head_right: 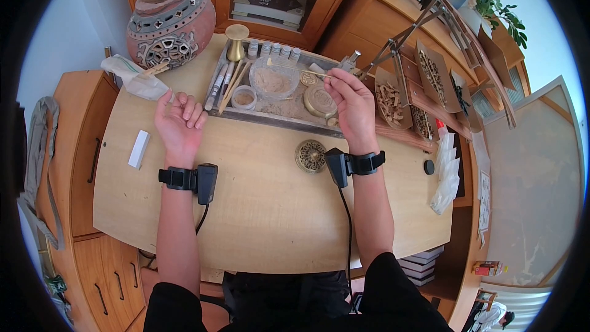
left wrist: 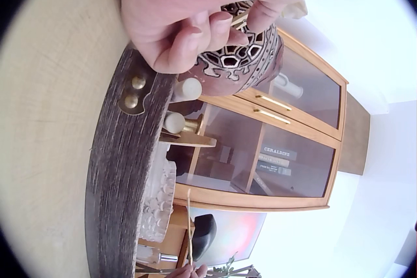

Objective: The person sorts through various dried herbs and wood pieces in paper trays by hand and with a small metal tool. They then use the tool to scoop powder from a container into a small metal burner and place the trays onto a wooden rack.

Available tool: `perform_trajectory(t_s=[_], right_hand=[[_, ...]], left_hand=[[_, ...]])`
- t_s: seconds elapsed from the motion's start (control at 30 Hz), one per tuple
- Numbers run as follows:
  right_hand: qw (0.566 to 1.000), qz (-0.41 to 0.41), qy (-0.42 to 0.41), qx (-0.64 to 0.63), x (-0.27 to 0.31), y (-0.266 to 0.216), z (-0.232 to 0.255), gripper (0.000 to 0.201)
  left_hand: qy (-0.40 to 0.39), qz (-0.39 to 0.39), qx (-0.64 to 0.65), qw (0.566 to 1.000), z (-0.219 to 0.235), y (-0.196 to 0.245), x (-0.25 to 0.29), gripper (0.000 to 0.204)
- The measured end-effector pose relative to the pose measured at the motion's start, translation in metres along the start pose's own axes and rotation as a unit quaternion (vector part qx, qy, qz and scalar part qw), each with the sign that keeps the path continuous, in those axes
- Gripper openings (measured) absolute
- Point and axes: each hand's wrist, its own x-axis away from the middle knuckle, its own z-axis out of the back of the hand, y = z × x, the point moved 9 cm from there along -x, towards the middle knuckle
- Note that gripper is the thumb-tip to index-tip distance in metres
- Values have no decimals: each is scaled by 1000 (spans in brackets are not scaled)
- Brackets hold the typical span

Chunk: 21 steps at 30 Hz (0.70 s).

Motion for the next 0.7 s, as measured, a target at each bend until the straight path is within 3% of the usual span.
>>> perform_trajectory(t_s=[0.27,0.6,0.67,0.7], right_hand=[[989,31,2,143,4,-6,-12,25],[973,46,-22,224,9,-4,-28,26],[927,80,-11,366,12,-12,-30,23],[927,79,-9,366,15,-16,-29,23]], left_hand=[[20,-1,-6,1000,2,0,-1,35],[-1,1,-4,1000,2,1,0,33],[0,1,-2,1000,2,0,0,33],[6,-1,-2,1000,3,0,-1,33]])
